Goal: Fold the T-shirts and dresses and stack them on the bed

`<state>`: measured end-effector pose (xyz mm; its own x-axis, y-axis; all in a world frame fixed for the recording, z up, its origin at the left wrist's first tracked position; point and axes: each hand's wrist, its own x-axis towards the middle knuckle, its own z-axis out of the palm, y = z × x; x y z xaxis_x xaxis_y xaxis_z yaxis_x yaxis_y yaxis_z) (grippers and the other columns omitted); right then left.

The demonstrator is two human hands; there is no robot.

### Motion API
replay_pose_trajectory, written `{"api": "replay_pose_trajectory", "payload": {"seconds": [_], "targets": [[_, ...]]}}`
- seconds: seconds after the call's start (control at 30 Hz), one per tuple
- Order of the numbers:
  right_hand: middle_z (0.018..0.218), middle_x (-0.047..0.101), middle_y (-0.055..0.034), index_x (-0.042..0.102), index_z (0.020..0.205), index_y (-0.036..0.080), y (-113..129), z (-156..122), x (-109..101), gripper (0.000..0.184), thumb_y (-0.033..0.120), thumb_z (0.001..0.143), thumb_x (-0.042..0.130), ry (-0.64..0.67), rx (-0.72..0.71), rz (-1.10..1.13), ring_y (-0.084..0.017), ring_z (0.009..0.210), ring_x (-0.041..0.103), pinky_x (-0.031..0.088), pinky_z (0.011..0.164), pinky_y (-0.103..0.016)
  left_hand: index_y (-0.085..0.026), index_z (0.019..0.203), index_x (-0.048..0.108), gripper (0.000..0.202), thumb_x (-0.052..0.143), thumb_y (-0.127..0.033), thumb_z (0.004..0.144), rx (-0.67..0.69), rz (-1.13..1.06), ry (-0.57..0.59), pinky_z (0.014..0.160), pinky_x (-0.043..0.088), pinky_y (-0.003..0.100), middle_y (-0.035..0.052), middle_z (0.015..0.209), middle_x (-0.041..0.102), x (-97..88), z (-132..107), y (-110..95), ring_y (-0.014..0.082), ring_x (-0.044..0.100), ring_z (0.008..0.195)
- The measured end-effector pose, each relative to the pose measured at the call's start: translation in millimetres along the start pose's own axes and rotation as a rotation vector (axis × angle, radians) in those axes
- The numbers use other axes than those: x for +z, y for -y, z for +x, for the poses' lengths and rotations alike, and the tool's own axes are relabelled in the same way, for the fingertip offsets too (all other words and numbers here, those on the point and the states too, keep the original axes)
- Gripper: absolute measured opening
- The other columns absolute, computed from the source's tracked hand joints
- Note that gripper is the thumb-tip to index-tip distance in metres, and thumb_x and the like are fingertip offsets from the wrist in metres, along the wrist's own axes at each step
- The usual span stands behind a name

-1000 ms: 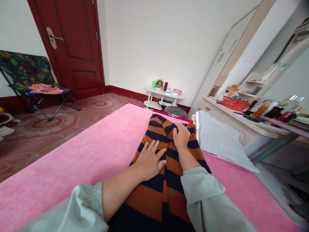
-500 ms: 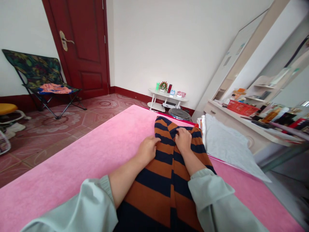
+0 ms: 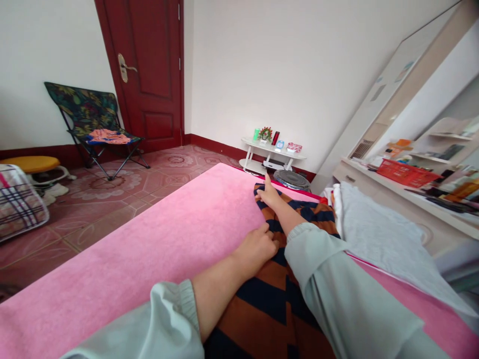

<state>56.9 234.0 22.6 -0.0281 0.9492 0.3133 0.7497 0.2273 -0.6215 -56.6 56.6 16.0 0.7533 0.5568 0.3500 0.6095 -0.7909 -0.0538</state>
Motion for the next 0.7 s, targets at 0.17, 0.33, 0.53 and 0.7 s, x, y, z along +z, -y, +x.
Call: {"api": "replay_pose_trajectory", "payload": {"seconds": [0.17, 0.33, 0.53, 0.7], "targets": [[0.075, 0.069, -0.0037, 0.046, 0.13, 0.013, -13.4, 1.1, 6.1, 0.061, 0.022, 0.071, 0.061, -0.072, 0.241, 0.098, -0.017, 0.066, 0.065, 0.051, 0.066, -0.028, -0.014, 0.088, 0.062, 0.02, 0.042, -0.017, 0.092, -0.002, -0.012, -0.034, 0.071, 0.046, 0.03, 0.0081, 0.083, 0.06, 2.5, -0.4, 0.5, 0.0211, 0.05, 0.088], [0.063, 0.064, -0.0046, 0.066, 0.075, 0.013, -21.4, 7.4, -20.5, 0.019, 0.029, 0.064, 0.07, -0.185, 0.269, 0.089, -0.023, 0.073, 0.065, 0.052, 0.067, -0.03, -0.015, 0.092, 0.062, 0.019, 0.043, -0.018, 0.092, -0.04, -0.017, -0.023, 0.069, 0.047, 0.03, 0.009, 0.09, 0.056, 1.2, -2.1, -0.9, 0.0222, 0.049, 0.093], [0.084, 0.069, -0.0055, 0.063, 0.094, 0.016, -11.3, 21.2, -40.9, 0.018, 0.023, 0.079, 0.055, -0.265, 0.261, 0.276, -0.015, 0.072, 0.066, 0.054, 0.061, -0.024, -0.017, 0.104, 0.057, 0.024, 0.043, -0.011, 0.085, -0.386, -0.071, -0.012, 0.067, 0.048, 0.03, 0.0102, 0.104, 0.051, 4.7, -3.7, -1.0, 0.0206, 0.053, 0.089], [0.136, 0.049, -0.0095, 0.045, 0.131, 0.021, -20.0, 2.7, -38.8, 0.052, 0.023, 0.08, 0.056, -0.18, 0.067, 0.316, -0.02, 0.121, 0.05, 0.048, 0.093, -0.036, -0.008, 0.109, 0.055, 0.031, 0.043, -0.018, 0.081, -0.692, -0.041, -0.032, 0.075, 0.047, 0.041, 0.0178, 0.108, 0.052, 5.3, -5.2, 1.2, 0.0287, 0.054, 0.094]]}}
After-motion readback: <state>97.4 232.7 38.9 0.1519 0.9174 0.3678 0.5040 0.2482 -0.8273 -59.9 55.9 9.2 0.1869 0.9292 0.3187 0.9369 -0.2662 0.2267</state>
